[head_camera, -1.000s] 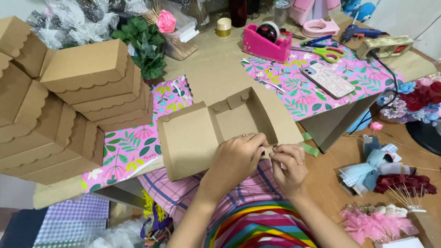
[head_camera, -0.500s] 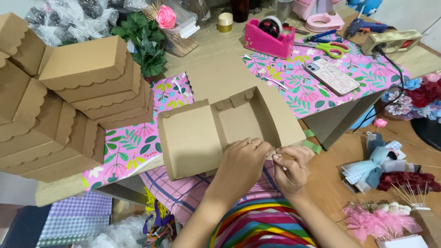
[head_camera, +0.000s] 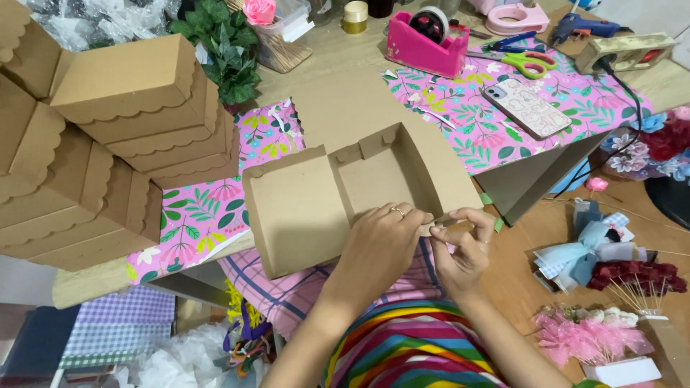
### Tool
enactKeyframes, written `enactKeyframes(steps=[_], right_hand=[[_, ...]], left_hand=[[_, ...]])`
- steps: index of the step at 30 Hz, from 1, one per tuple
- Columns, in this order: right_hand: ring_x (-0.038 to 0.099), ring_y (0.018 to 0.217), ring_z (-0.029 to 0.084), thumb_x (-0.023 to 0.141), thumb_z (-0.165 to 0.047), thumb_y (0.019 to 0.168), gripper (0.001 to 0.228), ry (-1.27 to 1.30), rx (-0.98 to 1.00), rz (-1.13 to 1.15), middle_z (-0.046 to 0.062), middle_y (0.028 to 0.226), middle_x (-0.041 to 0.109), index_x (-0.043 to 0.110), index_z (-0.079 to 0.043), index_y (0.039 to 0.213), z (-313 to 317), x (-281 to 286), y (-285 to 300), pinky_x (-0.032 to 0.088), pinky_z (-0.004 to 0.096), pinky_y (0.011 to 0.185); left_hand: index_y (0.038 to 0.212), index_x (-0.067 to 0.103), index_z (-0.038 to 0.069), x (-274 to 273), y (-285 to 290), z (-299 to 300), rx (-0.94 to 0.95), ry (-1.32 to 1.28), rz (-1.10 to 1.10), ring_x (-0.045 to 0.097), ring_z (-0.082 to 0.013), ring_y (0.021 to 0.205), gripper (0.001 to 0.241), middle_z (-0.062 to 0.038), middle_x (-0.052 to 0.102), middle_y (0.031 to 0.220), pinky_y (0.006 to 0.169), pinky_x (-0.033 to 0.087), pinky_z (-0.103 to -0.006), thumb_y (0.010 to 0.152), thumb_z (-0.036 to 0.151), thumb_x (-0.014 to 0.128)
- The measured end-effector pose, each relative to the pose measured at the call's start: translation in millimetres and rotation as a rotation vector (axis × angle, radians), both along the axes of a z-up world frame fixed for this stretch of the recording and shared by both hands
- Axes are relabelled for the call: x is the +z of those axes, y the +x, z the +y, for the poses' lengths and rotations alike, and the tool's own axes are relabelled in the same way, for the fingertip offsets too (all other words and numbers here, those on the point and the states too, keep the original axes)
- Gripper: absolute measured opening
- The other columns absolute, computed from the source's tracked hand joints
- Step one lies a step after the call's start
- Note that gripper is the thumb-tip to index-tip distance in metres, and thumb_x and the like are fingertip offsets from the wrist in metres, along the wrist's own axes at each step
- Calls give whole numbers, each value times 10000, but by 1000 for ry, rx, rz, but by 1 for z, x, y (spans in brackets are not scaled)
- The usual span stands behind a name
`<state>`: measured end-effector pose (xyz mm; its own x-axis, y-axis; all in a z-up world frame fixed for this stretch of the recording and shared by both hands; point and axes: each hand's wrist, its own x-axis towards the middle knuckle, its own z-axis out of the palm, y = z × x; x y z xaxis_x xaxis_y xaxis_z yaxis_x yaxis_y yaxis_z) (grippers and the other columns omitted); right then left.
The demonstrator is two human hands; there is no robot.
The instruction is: The person assembles a flat cardboard box by folding and tucking the side flaps into place. They then place the assembled box on a stack of similar boxes and pick up another flat cardboard piece to begin the process again.
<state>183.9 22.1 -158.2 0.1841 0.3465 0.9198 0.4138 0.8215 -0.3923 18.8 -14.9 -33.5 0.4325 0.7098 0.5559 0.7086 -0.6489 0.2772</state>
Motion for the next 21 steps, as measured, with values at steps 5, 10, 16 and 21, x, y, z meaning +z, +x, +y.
enactKeyframes(steps=[5,10,16,21], right_hand=[[606,981,321,785,52,873,141,-77,68,-53,157,1065,588,758,-77,923,-1,13,5,461,429,891],[644,983,351,800,95,833,190,-25,71,-126,172,1048,616,777,-66,931,2,10,12,504,442,887],[629,973,374,810,77,836,151,24,63,-126,193,1061,634,773,-54,901,2,7,12,502,479,875],[641,952,384,803,95,837,142,54,51,-120,185,1027,640,761,-31,889,2,9,8,516,488,848]], left_hand=[[897,644,121,4,2,2,95,132,56,641,-234,784,21,-16,568,752,720,506,-344,897,105,658],[852,645,126,-6,4,10,139,212,101,629,-211,777,61,-8,555,728,692,495,-317,878,71,653],[855,665,102,6,4,5,91,139,55,658,-228,757,74,-31,589,710,701,530,-331,863,31,647],[856,689,89,9,3,5,79,111,39,660,-211,710,104,-29,595,686,687,539,-314,879,4,634]])
